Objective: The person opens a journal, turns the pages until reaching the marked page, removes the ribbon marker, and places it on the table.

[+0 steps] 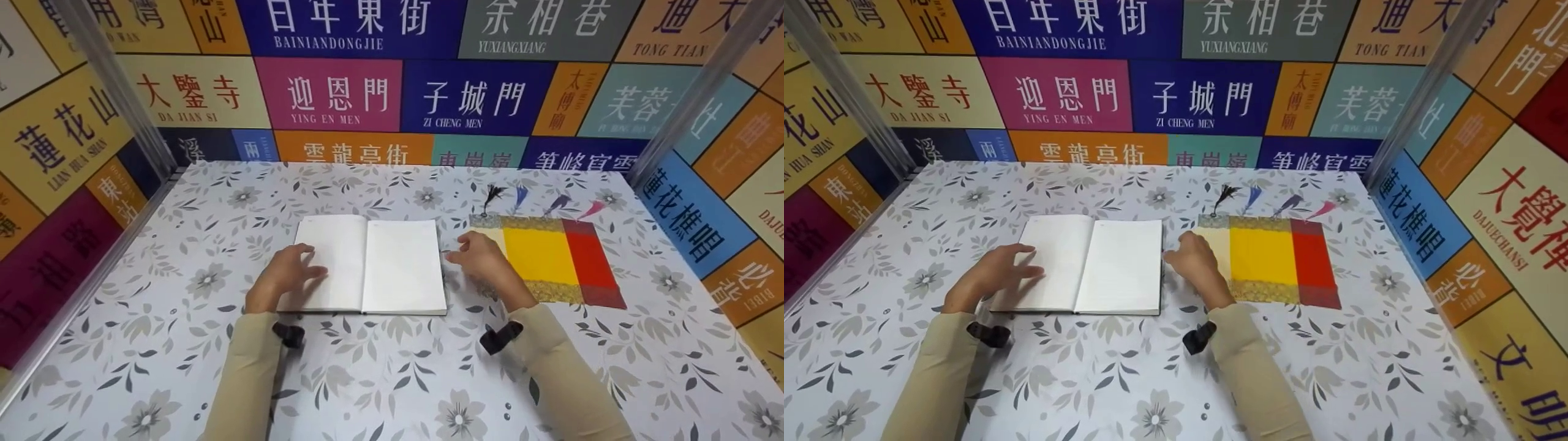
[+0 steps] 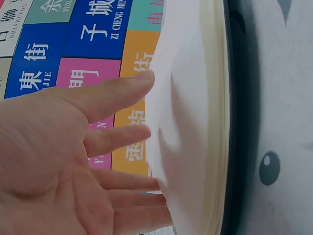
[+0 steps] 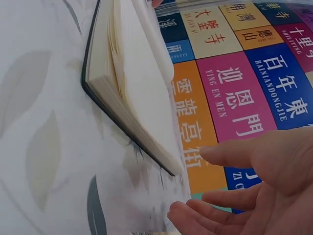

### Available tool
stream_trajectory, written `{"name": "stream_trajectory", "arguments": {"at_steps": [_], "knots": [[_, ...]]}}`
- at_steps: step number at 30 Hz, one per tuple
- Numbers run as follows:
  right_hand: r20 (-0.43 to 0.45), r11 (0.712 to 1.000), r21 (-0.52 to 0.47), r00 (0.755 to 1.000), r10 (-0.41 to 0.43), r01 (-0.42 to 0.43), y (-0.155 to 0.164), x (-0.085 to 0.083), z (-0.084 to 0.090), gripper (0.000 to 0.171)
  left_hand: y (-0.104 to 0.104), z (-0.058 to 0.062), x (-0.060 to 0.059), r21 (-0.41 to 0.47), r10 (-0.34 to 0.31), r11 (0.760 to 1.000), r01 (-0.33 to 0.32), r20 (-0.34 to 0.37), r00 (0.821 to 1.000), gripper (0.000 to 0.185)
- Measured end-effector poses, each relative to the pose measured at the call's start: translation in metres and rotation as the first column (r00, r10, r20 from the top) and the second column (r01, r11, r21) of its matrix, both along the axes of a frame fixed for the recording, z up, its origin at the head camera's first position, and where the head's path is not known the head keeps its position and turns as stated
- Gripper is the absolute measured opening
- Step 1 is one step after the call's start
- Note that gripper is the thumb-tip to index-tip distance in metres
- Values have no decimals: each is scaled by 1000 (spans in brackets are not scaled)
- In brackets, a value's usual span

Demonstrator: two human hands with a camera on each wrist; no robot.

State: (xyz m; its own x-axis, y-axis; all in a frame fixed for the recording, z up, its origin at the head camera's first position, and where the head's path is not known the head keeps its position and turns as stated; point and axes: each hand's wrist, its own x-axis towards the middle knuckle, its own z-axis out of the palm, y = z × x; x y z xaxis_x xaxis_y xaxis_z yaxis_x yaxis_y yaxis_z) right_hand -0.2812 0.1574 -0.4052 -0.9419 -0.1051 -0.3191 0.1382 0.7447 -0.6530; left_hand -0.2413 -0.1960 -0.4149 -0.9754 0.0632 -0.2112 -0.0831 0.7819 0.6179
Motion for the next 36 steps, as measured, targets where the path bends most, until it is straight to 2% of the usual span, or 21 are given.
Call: {"name": "stream_trajectory", "arguments": {"at_steps": [7, 11, 18, 22, 26, 31, 36], "knots": [[61, 995, -95, 998, -15, 21, -19, -1, -13, 68, -3, 2, -1, 2, 29, 1000, -29, 17, 999, 66], [61, 990, -137, 998, -30, 38, -23, -1, -19, 64, -8, 2, -2, 20, 55, 998, -55, 10, 998, 64], [2, 991, -129, 999, -38, 38, -29, 0, -29, 51, -15, 2, 2, 34, 90, 995, -90, 3, 996, 60], [-6, 990, -133, 999, -42, 41, -29, 0, -28, 50, -16, 4, 1, 33, 121, 992, -122, 29, 992, 66], [2, 989, -136, 999, -50, 50, -27, 1, -26, 50, -20, 7, 1, 38, 124, 991, -126, 36, 992, 68], [-4, 990, -136, 999, -47, 46, -28, 2, -25, 52, -27, 10, 5, 66, 131, 989, -133, 33, 991, 63], [-24, 990, -136, 999, -38, 34, -29, 2, -28, 51, -31, 13, 10, 111, 154, 981, -160, 60, 986, 58]]}}
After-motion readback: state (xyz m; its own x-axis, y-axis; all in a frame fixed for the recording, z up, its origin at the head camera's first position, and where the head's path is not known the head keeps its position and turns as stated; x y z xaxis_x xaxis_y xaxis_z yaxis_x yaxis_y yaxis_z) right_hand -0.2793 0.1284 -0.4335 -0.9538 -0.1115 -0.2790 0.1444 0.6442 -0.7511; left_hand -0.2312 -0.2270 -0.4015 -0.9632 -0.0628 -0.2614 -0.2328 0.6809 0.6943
